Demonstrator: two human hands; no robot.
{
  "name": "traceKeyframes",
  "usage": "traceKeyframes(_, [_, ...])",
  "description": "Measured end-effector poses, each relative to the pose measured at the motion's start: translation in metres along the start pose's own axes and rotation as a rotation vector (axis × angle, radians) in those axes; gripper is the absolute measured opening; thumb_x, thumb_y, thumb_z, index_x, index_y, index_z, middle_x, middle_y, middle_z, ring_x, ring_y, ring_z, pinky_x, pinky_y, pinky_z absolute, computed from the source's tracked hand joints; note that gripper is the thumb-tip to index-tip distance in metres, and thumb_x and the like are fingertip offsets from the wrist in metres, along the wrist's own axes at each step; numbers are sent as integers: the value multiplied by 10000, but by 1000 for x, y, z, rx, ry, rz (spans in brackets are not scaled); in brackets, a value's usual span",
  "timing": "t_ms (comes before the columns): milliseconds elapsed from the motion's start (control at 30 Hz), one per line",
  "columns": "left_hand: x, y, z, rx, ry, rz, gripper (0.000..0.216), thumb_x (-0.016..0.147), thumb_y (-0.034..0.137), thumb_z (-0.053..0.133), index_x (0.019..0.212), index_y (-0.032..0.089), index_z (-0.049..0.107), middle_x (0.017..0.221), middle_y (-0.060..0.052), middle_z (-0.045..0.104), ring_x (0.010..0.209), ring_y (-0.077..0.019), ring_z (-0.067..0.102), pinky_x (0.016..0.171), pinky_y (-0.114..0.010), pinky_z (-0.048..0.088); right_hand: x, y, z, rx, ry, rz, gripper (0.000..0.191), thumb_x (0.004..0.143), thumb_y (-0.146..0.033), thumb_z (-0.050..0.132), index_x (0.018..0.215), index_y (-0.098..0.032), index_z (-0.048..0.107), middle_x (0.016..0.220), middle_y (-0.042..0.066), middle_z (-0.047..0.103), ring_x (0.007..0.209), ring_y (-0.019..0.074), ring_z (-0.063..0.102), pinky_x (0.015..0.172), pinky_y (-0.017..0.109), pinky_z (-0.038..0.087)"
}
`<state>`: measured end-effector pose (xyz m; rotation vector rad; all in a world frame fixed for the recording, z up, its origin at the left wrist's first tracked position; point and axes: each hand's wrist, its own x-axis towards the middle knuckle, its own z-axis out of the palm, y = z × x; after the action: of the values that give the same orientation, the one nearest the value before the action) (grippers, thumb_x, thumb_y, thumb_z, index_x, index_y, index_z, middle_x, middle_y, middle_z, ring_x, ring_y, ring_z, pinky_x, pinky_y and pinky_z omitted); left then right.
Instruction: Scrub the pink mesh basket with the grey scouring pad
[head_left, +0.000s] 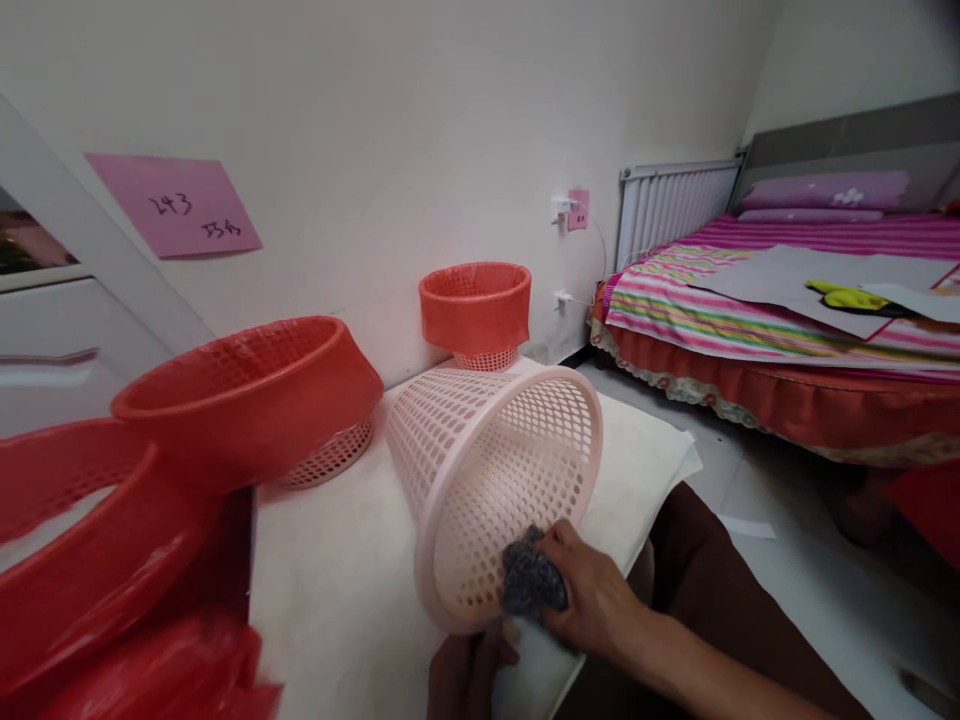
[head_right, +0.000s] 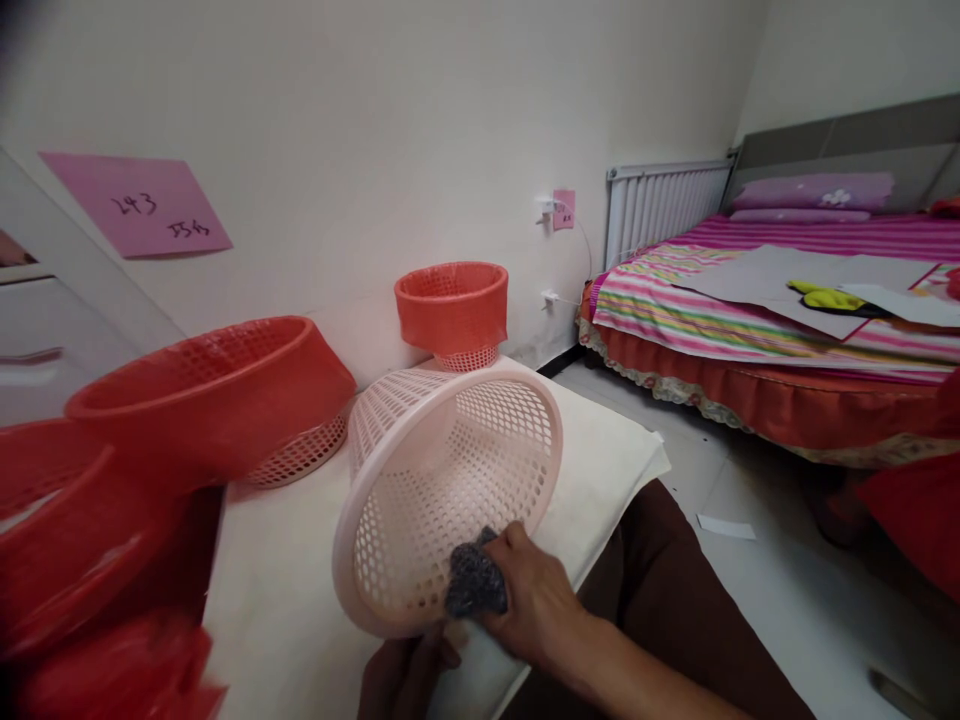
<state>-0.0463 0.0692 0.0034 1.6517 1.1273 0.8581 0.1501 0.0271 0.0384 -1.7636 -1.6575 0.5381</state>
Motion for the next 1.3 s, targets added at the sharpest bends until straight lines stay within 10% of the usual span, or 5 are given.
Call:
traceKeyframes(300, [-2, 25, -5, -68, 115, -16, 304, 830, 492, 581, 724, 209, 606, 596, 35, 607, 608, -148, 553, 630, -237, 410, 11, 59, -66, -283, 323, 171, 416, 820, -335, 592, 1228, -266, 544, 1178, 76, 462, 998, 252, 599, 740, 348, 507])
traceKeyframes(667, [0, 2, 12, -26, -100, 41, 381, 883, 457, 511, 661, 190, 670, 657, -36, 696, 653, -181, 623, 653, -256, 452, -2, -6, -7, 139, -79, 72, 393, 643, -239, 728, 1025, -212, 637, 980, 31, 555, 891, 197, 613, 806, 300, 490])
traceKeyframes(1100, [-5, 27, -7, -97, 87, 5, 272, 861, 457, 560, 765, 206, 598, 600, 39, 584, 603, -142, 543, 619, -240, 404, 13, 59, -70, -307, 318, 177, 377, 822, -349, 587, 1192, -284, 552, 1133, 57, 494, 936, 238, 607, 665, 318, 478])
traceKeyframes(1300, [3, -9, 9, -17, -142, 17, 389, 870, 501, 530, 688, 175, 641, 643, -41, 677, 643, -177, 622, 643, -268, 453, 5, 33, -35, -129, 86, 107, 410, 754, -273, 651, 1157, -233, 591, 1048, 58, 523, 931, 230, 610, 768, 333, 495])
